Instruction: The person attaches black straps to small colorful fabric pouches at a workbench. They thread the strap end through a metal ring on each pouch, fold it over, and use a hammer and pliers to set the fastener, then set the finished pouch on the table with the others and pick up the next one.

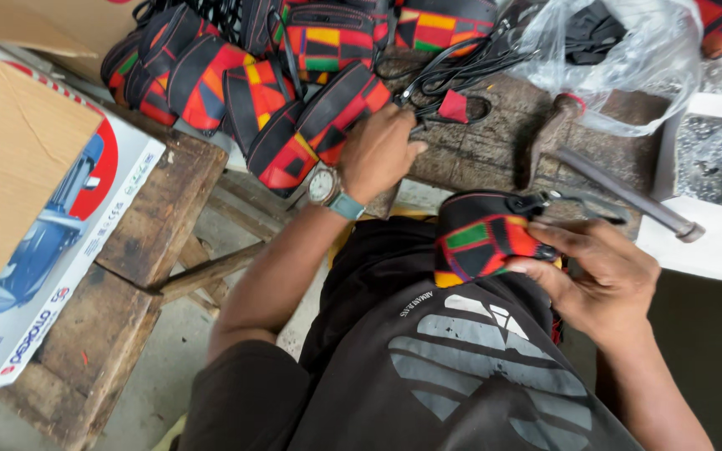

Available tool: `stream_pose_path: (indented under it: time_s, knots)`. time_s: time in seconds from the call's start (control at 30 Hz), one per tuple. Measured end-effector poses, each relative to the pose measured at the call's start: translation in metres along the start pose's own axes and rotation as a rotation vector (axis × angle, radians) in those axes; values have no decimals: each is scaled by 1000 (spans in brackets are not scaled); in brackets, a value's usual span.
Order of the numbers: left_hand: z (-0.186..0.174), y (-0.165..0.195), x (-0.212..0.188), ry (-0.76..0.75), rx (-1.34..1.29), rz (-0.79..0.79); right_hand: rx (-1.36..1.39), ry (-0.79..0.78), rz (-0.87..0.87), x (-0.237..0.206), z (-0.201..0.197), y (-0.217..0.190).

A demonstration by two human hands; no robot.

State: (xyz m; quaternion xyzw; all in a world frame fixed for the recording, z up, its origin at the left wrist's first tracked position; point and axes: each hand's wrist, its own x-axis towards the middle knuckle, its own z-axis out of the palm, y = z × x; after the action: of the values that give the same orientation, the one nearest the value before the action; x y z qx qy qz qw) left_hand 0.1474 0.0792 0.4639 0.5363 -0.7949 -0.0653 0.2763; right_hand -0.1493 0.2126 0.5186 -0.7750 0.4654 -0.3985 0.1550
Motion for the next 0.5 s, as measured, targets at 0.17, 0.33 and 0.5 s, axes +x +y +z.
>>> stream_pose_path:
  time_s: [0.17, 0.33, 0.5]
  knots:
    - [21, -42, 3, -138, 138, 9, 38, -80, -268, 12, 42, -23]
    - [5, -62, -6, 5, -277, 35, 169, -178, -524, 27, 104, -28]
    - [-41, -79, -22, 130, -988, -172, 48, -206, -646, 39, 164, -15]
